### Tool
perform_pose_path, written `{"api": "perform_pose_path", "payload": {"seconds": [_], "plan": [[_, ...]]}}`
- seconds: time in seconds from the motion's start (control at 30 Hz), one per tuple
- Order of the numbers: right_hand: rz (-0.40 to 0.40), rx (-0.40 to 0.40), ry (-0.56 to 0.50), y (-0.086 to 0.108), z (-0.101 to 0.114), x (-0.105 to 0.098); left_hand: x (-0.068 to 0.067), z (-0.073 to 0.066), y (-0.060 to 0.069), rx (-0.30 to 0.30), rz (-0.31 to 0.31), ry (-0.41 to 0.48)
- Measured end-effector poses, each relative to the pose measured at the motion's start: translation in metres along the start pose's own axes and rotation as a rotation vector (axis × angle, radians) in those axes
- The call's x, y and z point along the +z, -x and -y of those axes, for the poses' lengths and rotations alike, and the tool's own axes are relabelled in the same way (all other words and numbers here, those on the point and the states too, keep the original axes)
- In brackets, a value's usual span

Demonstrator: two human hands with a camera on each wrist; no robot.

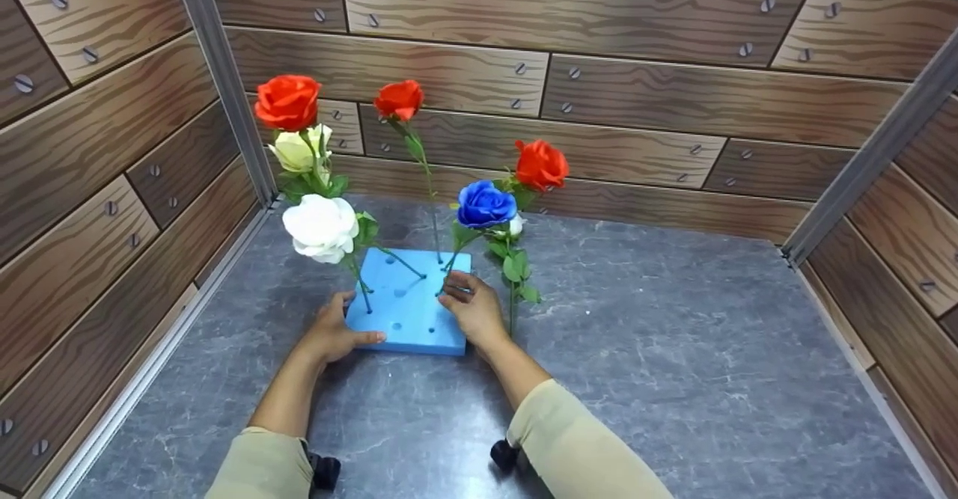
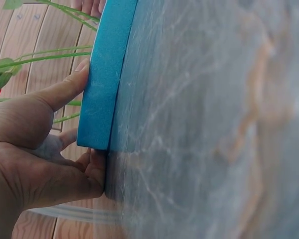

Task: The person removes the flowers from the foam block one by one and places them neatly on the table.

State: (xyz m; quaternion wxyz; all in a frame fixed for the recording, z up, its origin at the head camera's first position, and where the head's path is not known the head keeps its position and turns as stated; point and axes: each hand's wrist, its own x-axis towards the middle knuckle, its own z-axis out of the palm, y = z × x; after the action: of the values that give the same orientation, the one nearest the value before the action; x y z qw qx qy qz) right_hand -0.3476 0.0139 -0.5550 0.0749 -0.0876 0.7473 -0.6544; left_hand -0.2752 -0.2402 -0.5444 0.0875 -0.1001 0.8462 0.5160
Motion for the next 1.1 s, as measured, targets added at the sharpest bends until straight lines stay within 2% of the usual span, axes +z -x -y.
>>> {"api": "perform_pose_path", "payload": {"seconds": [0.37, 0.5, 0.63, 0.77, 0.9, 1.1], "plan": [[-0.111, -0.058, 0.272, -0.008, 0.005, 0.006, -0.001, -0.001, 0.0, 0.007, -0.01, -0.005], [-0.157, -0.067, 0.326, -0.009, 0.006, 0.008, -0.001, -0.001, -0.001, 0.01, -0.012, 0.003], [-0.201, -0.077, 0.344, -0.01, 0.005, 0.01, 0.0, 0.0, -0.002, 0.009, -0.012, 0.004], [-0.224, -0.077, 0.319, -0.01, 0.003, 0.012, 0.0, 0.0, -0.002, 0.004, -0.014, -0.012], [-0.227, -0.101, 0.28, -0.009, 0.001, 0.014, 0.0, 0.0, -0.001, 0.001, -0.019, -0.022], [-0.21, -0.12, 0.295, -0.009, -0.002, 0.014, 0.0, -0.001, 0.001, -0.002, -0.02, -0.016]]}}
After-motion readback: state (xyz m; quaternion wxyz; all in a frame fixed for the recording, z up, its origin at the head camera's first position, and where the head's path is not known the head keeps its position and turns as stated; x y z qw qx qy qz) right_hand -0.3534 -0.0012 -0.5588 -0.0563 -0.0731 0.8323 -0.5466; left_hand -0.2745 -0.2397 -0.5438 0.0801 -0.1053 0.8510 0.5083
